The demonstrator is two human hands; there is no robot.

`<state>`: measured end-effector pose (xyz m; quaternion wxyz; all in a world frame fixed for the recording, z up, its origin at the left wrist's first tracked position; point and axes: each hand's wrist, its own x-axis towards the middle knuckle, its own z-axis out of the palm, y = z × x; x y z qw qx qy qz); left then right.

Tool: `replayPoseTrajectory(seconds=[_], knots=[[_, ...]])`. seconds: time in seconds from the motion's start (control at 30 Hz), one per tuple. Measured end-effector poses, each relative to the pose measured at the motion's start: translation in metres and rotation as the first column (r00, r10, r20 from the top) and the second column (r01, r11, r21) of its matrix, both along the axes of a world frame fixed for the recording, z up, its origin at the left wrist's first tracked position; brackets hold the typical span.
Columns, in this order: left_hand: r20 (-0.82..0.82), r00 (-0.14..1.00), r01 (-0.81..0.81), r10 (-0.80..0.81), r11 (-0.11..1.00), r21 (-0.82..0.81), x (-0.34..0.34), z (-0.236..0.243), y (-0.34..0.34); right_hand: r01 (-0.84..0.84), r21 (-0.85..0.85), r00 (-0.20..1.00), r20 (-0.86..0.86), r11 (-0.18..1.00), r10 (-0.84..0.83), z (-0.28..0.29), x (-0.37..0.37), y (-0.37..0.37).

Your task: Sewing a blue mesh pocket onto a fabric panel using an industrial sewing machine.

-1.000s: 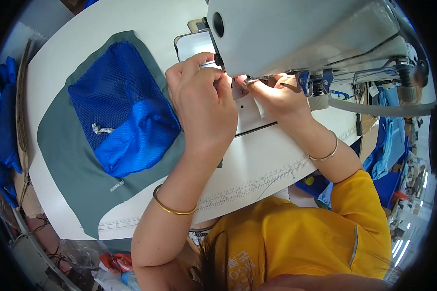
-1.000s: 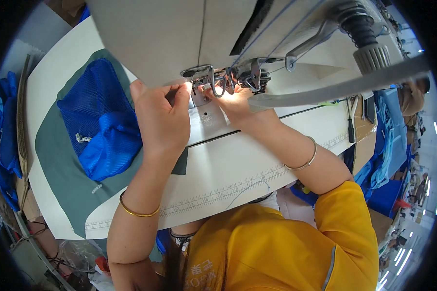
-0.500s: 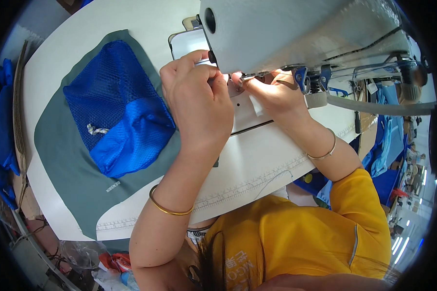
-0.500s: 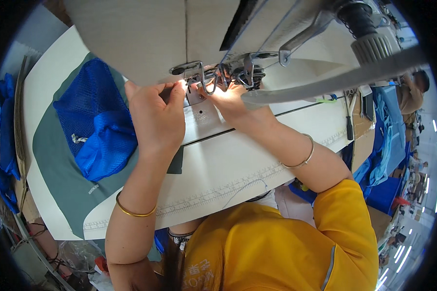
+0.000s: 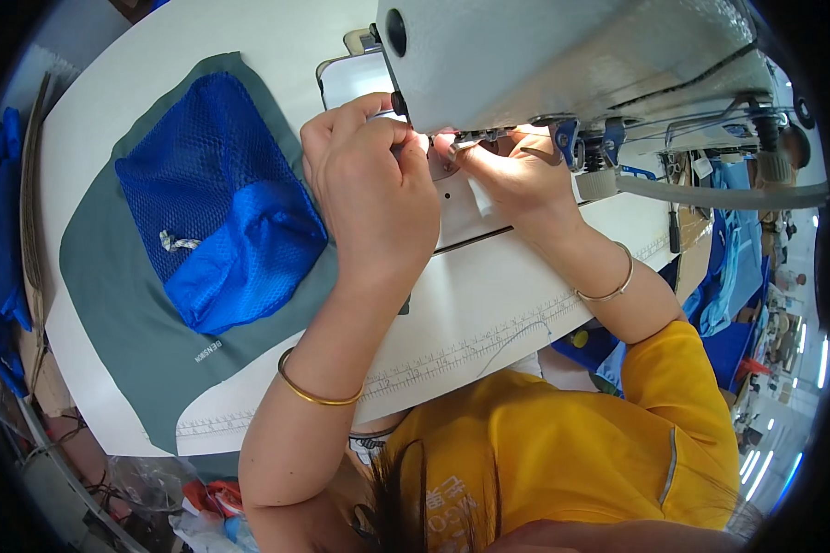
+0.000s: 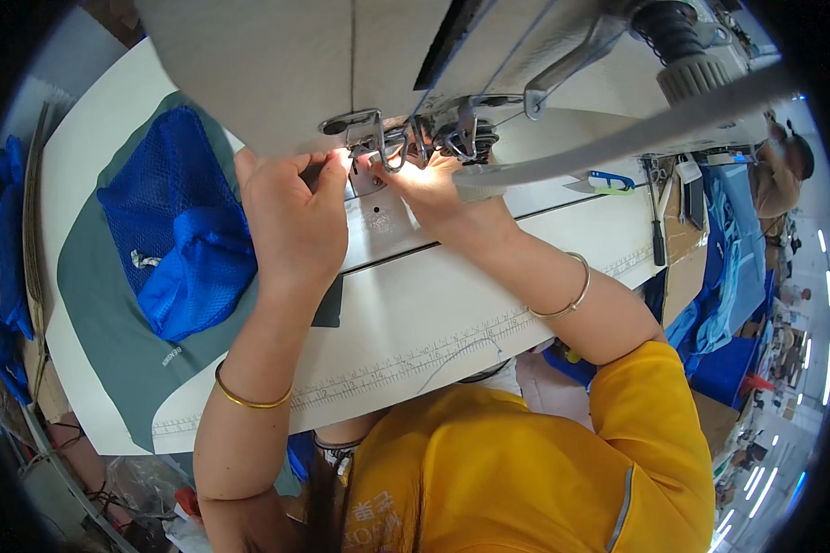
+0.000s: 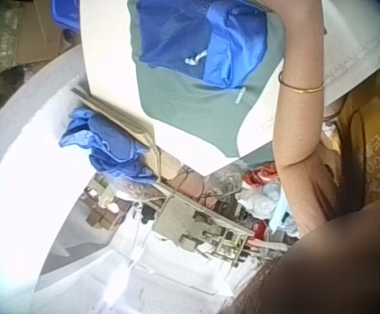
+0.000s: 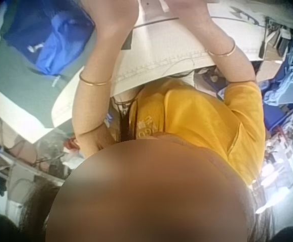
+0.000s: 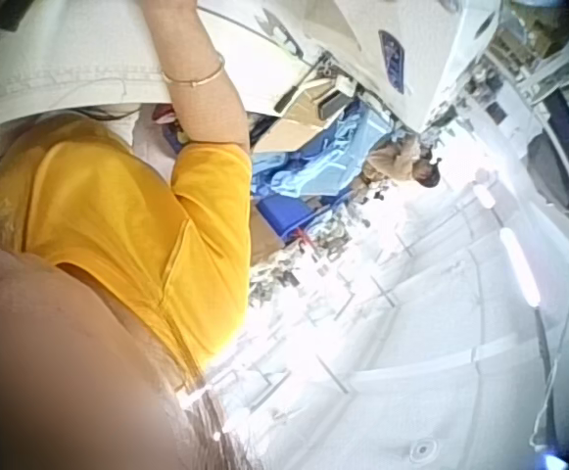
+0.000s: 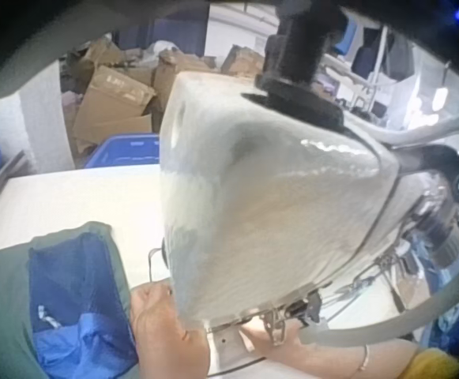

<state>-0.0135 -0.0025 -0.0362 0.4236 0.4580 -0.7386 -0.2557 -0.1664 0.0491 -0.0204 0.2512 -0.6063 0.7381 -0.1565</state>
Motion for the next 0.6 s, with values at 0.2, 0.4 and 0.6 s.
replayPoseTrajectory(seconds=[0.2,0.4,0.6], knots=[[0.011,1.0,-0.012,0.012,1.0,-0.012,-0.001,0.001,0.0,-0.036,-0.164,0.983,0.17,0.986,0.064,-0.013,-0.006,0.004],[-0.023,1.0,-0.019,0.019,1.0,-0.017,-0.001,0.0,0.0,0.137,-0.16,0.87,0.491,0.978,-0.041,-0.005,0.003,0.0],[-0.022,1.0,-0.007,0.007,1.0,-0.003,-0.001,0.0,0.0,0.156,-0.234,0.889,0.457,0.96,-0.033,-0.007,0.005,0.002]])
